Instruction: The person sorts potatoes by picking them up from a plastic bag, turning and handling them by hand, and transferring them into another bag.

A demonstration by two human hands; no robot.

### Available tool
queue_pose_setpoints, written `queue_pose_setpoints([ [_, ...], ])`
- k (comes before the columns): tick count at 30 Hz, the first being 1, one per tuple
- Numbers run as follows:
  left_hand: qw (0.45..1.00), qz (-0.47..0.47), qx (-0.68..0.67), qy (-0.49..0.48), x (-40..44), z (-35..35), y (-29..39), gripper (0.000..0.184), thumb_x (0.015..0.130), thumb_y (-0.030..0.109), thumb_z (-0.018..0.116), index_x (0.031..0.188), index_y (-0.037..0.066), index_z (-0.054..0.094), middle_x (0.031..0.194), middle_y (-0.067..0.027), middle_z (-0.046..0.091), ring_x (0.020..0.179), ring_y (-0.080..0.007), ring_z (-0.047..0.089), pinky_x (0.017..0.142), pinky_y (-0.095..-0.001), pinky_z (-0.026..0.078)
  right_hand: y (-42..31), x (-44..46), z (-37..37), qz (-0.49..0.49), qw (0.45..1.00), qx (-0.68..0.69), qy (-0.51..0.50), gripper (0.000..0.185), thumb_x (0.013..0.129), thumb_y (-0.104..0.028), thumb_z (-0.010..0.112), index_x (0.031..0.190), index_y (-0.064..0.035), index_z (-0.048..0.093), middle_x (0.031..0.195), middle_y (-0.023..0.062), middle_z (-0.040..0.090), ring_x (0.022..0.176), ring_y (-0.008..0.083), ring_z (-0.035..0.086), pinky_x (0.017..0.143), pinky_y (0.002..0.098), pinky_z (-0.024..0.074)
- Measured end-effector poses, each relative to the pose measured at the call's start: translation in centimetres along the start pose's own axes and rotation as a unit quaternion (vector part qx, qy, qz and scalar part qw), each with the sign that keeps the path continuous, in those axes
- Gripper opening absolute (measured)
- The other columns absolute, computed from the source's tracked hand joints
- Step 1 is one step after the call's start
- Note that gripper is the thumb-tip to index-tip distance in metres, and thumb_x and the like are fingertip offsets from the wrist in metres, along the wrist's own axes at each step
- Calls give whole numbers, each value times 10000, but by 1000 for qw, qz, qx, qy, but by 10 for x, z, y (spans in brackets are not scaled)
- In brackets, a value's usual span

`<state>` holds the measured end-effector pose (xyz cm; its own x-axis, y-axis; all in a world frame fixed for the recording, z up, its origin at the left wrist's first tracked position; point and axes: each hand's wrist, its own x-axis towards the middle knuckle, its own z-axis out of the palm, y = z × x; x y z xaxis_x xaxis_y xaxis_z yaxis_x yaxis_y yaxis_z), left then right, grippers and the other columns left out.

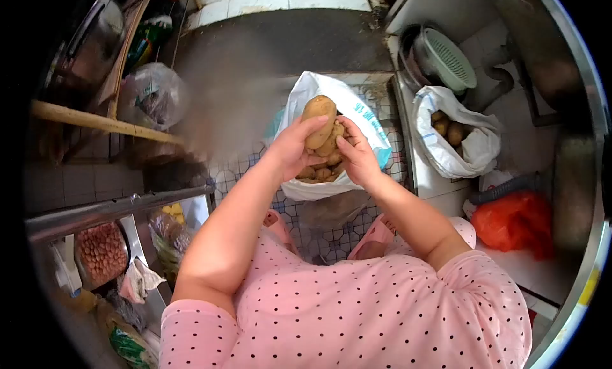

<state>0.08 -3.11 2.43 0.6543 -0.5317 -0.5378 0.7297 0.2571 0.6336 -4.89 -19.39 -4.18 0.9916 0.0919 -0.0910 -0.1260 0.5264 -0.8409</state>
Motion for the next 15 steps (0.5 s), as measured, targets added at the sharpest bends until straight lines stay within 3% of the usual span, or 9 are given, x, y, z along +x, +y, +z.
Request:
queue_pose_setpoints([
  [4,997,66,-21,-17,3,20,-11,492,889,301,581,1287,71,406,1209,-93,532,1087,-226,557,897,-420,482,-25,0,25,-26,983,162,79,188,977,-179,458,1100,-43,498,1108,66,554,1019,159,535,860,292,444],
  [7,992,113,-47,-36,5,30,-15,501,873,260,611,1276,59,392,1191,-95,539,1079,-220,555,885,-402,485,-32,10,33,-84,972,136,174,163,989,-199,425,963,-59,505,954,60,578,871,151,553,782,284,457],
  [8,990,131,-48,-28,4,35,-19,503,867,249,620,1271,57,389,1193,-96,533,1080,-218,553,885,-398,486,-31,17,31,-107,968,92,208,177,992,-194,410,963,-57,518,859,63,583,783,145,550,741,281,464],
  [11,987,154,-42,0,6,39,-28,528,847,207,652,1260,44,368,1196,-102,496,1083,-213,539,877,-376,490,-36,20,36,-99,959,87,251,182,993,-198,404,968,-54,513,845,69,580,754,145,541,708,289,465],
  [15,985,173,-7,7,4,36,-30,542,841,207,657,1265,48,359,1196,-107,486,1085,-216,535,862,-371,496,-41,18,33,-33,961,114,251,283,1014,-229,333,1163,-59,503,881,109,592,810,197,571,771,329,486],
])
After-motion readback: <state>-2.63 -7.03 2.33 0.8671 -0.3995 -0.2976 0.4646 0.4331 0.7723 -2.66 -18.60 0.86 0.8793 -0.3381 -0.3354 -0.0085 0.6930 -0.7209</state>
